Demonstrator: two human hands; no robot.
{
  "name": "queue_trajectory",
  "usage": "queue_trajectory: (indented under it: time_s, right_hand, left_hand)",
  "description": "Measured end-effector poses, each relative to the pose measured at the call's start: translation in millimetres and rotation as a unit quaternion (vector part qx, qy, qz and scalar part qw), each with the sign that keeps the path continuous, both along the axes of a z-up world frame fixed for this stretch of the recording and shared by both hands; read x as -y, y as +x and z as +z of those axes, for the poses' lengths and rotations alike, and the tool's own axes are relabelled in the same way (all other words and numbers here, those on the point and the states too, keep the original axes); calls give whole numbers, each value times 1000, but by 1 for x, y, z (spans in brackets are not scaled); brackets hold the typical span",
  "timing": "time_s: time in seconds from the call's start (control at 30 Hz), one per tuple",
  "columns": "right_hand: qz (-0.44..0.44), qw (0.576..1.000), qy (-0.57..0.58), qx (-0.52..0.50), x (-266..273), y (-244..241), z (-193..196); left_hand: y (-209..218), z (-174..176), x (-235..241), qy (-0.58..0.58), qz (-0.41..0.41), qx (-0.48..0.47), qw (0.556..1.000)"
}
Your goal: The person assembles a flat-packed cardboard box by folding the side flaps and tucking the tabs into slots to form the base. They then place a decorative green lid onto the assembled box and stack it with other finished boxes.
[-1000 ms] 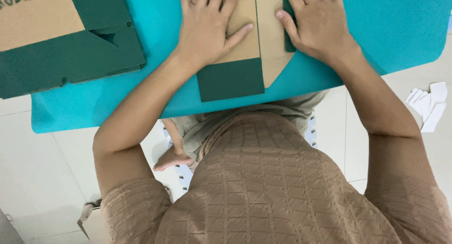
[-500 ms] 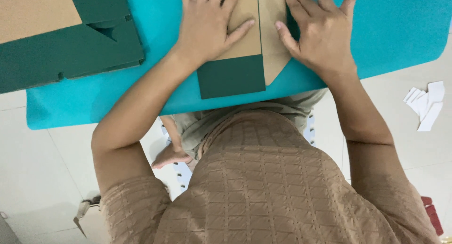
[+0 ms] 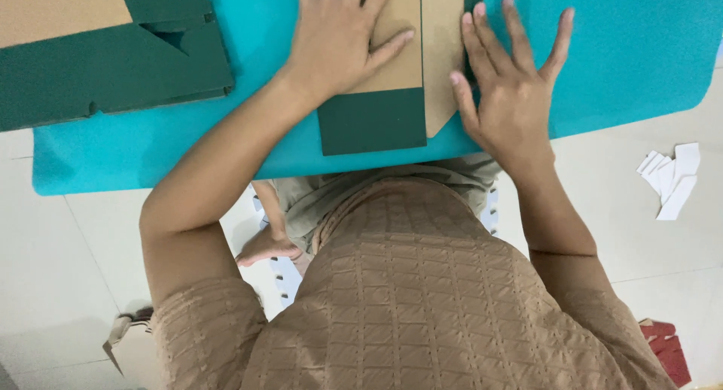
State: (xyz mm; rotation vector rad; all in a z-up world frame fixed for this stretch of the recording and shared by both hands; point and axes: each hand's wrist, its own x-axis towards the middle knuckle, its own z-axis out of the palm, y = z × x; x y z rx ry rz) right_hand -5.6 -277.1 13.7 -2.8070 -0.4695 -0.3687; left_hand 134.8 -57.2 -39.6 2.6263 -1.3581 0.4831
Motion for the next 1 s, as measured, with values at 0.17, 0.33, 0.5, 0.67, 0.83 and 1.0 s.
queue_trajectory:
  time_s: [0.17,0.33,0.5,0.67,0.83,1.0]
  right_hand:
    - [-17,1000,-16,16,-2,-4,-8]
    - [-15,998,-53,7,1,-19,-4]
    - [-17,995,-91,32,3,-25,-5]
    - [-53,984,-150,75,-12,-31,6]
    - [-82,979,-113,149,1,0,-7]
    - [-161,985,-43,48,-2,23,-16]
  left_hand:
    - [-1,0,-1,2,-1,-25,1000]
    - [-1,10,2,11,-2,-51,999]
    - [-1,10,2,11,-21,-89,996]
    - [-4,6,6,37,-258,60,964]
    - [-6,23,18,29,-245,133,960]
    - [-4,32,28,56,-214,167,961]
